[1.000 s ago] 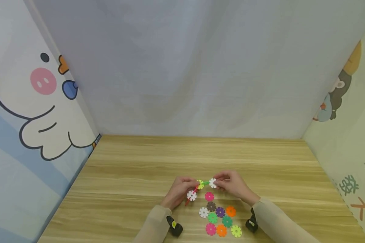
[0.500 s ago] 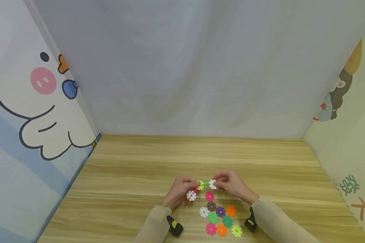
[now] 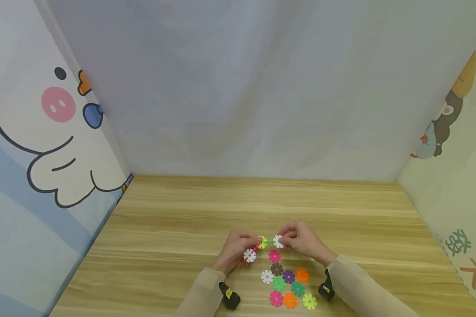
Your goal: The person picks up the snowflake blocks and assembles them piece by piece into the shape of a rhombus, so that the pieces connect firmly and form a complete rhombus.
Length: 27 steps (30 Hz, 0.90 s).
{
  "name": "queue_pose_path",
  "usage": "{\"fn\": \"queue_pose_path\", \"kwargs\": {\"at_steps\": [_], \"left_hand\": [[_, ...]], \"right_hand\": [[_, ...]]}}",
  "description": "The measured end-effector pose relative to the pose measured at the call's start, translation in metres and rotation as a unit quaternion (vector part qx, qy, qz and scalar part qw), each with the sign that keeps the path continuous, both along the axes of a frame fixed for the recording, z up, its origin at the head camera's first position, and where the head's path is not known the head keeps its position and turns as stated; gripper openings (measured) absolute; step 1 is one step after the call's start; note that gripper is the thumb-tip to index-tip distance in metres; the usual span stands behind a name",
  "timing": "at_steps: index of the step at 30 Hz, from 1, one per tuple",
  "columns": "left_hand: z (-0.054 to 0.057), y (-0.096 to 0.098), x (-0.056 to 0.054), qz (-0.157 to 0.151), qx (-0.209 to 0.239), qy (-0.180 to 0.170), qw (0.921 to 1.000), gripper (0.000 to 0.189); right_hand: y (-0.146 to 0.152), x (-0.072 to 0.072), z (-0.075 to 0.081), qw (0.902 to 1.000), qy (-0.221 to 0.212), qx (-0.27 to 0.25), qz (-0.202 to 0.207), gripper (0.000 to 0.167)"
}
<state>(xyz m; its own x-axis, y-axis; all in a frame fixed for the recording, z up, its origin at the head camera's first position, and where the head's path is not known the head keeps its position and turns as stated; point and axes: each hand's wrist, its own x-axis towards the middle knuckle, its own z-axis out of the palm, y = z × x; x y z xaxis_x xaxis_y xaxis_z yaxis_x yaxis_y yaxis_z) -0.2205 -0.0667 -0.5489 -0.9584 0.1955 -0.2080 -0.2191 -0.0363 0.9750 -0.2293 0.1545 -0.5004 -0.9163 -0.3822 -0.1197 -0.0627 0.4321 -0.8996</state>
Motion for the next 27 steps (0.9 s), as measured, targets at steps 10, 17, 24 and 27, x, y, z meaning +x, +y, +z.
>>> {"fn": "queue_pose_path", "kwargs": {"at_steps": [10, 17, 24, 27], "left_hand": [[0.0017, 0.0009, 0.0, 0.011, -0.016, -0.011, 0.9998, 0.015], [0.002, 0.0007, 0.0004, 0.017, -0.024, -0.016, 0.9994, 0.015], [0.0019, 0.0015, 0.0005, 0.019, -0.033, -0.012, 0.9992, 0.015], [0.0021, 0.002, 0.0005, 0.019, -0.036, -0.013, 0.9991, 0.015]], "right_hand": [[-0.0031, -0.0017, 0.0022, 0.9999, -0.006, 0.012, -0.009, 0.009], [-0.0039, -0.0011, 0.0011, 0.9999, -0.008, 0.0, -0.007, 0.007], [-0.0029, -0.0011, 0.001, 0.9999, -0.008, -0.012, 0.002, 0.007], [-0.0021, -0.0007, 0.0015, 0.9998, -0.009, -0.016, 0.006, 0.007]]}}
